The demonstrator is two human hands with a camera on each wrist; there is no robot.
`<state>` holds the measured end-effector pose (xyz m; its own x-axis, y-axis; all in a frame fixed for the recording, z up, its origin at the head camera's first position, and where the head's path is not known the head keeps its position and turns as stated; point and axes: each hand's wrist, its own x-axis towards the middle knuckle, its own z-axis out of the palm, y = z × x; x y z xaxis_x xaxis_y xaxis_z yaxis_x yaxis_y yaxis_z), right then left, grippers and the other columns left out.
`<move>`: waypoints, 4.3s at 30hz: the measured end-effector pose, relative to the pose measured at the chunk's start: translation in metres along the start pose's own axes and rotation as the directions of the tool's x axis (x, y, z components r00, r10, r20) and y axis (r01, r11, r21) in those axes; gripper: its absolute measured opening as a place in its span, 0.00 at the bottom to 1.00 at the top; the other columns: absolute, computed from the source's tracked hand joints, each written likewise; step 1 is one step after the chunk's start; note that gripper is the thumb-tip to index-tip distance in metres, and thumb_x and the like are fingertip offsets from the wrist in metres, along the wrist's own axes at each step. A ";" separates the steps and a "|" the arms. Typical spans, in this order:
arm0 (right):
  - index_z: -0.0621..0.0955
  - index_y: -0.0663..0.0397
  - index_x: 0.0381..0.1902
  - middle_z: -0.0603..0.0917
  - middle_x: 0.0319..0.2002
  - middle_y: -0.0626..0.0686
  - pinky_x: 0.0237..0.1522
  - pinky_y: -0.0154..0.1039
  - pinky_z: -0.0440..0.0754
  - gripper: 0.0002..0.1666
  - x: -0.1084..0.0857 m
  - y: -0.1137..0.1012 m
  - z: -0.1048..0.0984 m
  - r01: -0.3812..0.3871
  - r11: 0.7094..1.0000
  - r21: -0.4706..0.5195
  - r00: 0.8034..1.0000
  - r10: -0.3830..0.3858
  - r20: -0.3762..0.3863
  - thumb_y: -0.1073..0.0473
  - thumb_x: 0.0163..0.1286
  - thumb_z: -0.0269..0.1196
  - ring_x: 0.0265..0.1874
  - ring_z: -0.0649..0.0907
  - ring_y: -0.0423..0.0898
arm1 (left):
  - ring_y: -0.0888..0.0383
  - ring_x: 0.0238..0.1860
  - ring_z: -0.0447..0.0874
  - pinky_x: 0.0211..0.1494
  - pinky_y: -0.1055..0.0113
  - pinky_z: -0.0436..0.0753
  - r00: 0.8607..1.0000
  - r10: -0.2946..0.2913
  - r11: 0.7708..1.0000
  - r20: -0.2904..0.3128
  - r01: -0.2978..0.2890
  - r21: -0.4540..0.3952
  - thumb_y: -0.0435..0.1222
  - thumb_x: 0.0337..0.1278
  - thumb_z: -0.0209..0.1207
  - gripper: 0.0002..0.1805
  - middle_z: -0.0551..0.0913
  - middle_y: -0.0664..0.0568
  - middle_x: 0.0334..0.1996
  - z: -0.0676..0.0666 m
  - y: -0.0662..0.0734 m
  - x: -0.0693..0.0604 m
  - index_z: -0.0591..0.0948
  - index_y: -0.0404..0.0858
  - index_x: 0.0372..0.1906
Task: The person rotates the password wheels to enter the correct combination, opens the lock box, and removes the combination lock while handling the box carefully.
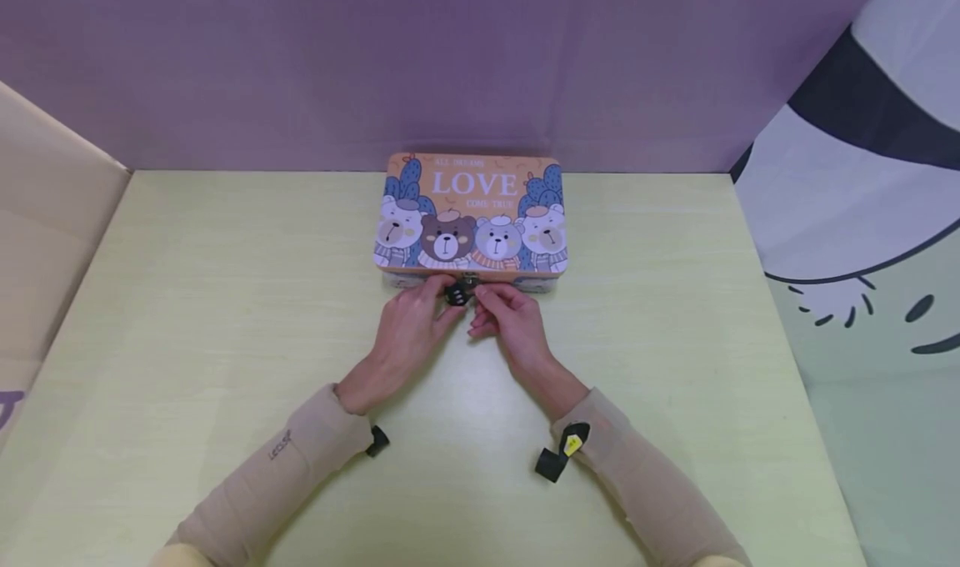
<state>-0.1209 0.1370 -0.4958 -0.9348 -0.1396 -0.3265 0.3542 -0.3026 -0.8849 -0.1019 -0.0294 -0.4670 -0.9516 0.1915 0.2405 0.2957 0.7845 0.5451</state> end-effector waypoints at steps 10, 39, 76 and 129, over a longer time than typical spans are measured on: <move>0.84 0.51 0.37 0.84 0.28 0.50 0.28 0.34 0.87 0.11 -0.002 -0.001 -0.001 0.005 1.000 0.013 1.000 -0.005 0.021 0.67 0.78 0.57 0.22 0.83 0.40 | 0.51 0.35 0.88 0.38 0.61 0.87 1.000 0.000 1.000 0.010 0.000 0.012 0.37 0.65 0.69 0.17 0.89 0.43 0.40 -0.001 0.001 0.000 0.82 0.31 0.52; 0.83 0.50 0.35 0.83 0.28 0.50 0.30 0.34 0.87 0.12 -0.007 -0.001 -0.001 -0.001 1.000 0.008 0.999 0.000 0.043 0.67 0.78 0.56 0.24 0.82 0.40 | 0.50 0.39 0.90 0.42 0.61 0.88 0.999 -0.014 1.000 0.044 0.014 -0.005 0.37 0.65 0.68 0.17 0.89 0.42 0.43 -0.003 0.003 -0.005 0.81 0.30 0.53; 0.80 0.69 0.48 0.84 0.30 0.53 0.31 0.35 0.88 0.10 -0.011 0.003 0.015 0.055 0.972 -0.227 0.994 -0.032 0.103 0.65 0.78 0.58 0.23 0.84 0.41 | 0.50 0.42 0.89 0.45 0.59 0.88 0.985 -0.110 0.992 0.131 0.116 -0.043 0.39 0.62 0.71 0.22 0.89 0.44 0.45 -0.026 -0.012 -0.017 0.81 0.35 0.57; 0.83 0.61 0.49 0.84 0.31 0.57 0.30 0.40 0.88 0.11 0.000 0.009 0.043 0.226 0.769 -0.598 0.943 -0.019 0.331 0.59 0.78 0.60 0.25 0.83 0.47 | 0.50 0.36 0.89 0.41 0.56 0.87 0.984 -0.048 0.999 0.174 0.046 0.011 0.39 0.62 0.71 0.16 0.90 0.46 0.38 -0.050 -0.050 -0.042 0.83 0.37 0.51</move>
<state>-0.1161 0.0940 -0.4898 -0.8803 -0.4384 -0.1812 0.0466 0.3001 -0.9528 -0.0727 -0.1059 -0.4636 -0.9647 0.2536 0.0711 0.2503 0.7989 0.5468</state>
